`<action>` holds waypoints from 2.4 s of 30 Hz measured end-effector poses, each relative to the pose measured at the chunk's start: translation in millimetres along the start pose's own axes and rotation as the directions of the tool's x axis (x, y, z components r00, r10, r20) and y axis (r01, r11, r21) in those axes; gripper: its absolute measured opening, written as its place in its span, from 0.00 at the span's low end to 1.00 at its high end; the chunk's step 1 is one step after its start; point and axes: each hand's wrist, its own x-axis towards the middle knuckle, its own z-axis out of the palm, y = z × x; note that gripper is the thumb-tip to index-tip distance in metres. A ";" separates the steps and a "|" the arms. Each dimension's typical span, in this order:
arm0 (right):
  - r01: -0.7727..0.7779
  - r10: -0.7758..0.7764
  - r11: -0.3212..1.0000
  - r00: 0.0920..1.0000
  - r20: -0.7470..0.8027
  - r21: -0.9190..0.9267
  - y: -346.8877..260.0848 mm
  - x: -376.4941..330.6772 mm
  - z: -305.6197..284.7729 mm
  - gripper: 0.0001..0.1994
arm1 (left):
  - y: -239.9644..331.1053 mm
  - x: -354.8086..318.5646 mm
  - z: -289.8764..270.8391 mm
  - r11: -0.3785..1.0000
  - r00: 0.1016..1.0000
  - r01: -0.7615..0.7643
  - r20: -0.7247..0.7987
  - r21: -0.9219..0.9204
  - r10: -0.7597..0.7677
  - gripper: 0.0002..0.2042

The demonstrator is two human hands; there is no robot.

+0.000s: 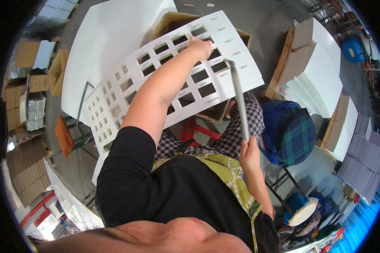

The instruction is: The person uses a metal crowbar to punch out rectangular sections from a white perforated board. They systematically work through the grid of pre-scored holes, removing the pieces and placing the finished board on a table. The person then picks up a new board and repeats the process.

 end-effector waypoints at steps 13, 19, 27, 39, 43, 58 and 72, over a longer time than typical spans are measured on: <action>0.003 -0.002 0.997 1.000 0.016 -0.083 4.8 10.7 1.5 0.11 | 1.6 1.0 1.2 1.000 1.000 0.001 -0.012 0.021 -0.001 0.16; 0.028 -0.028 0.999 0.999 -0.023 -0.020 11.8 14.0 5.3 0.10 | 2.5 -1.3 2.2 0.999 1.000 0.011 -0.019 0.042 -0.010 0.16; 0.041 0.012 0.907 0.992 -0.123 0.420 60.5 -21.7 -9.1 0.14 | 6.1 -42.3 -11.1 0.974 0.867 -0.215 -0.443 0.077 0.226 0.16; 0.063 -0.063 0.998 0.997 -0.055 0.011 65.6 -38.4 9.6 0.09 | 51.5 -103.3 -3.7 0.998 0.987 -0.004 0.158 0.067 -0.007 0.25; 0.214 -0.166 0.939 0.968 -0.189 0.271 59.8 -45.8 2.9 0.09 | 53.2 -101.6 -3.4 0.990 0.986 -0.062 0.159 0.130 0.041 0.22; 0.274 -0.251 0.957 0.946 -0.203 0.094 61.7 -42.9 20.3 0.12 | 31.1 -86.9 22.3 0.809 0.940 -0.268 -0.041 0.524 0.338 0.14; 0.104 -0.100 0.994 0.992 -0.081 0.038 73.9 -39.2 31.1 0.15 | 31.9 -91.4 11.5 0.813 0.940 -0.307 0.025 0.495 0.341 0.14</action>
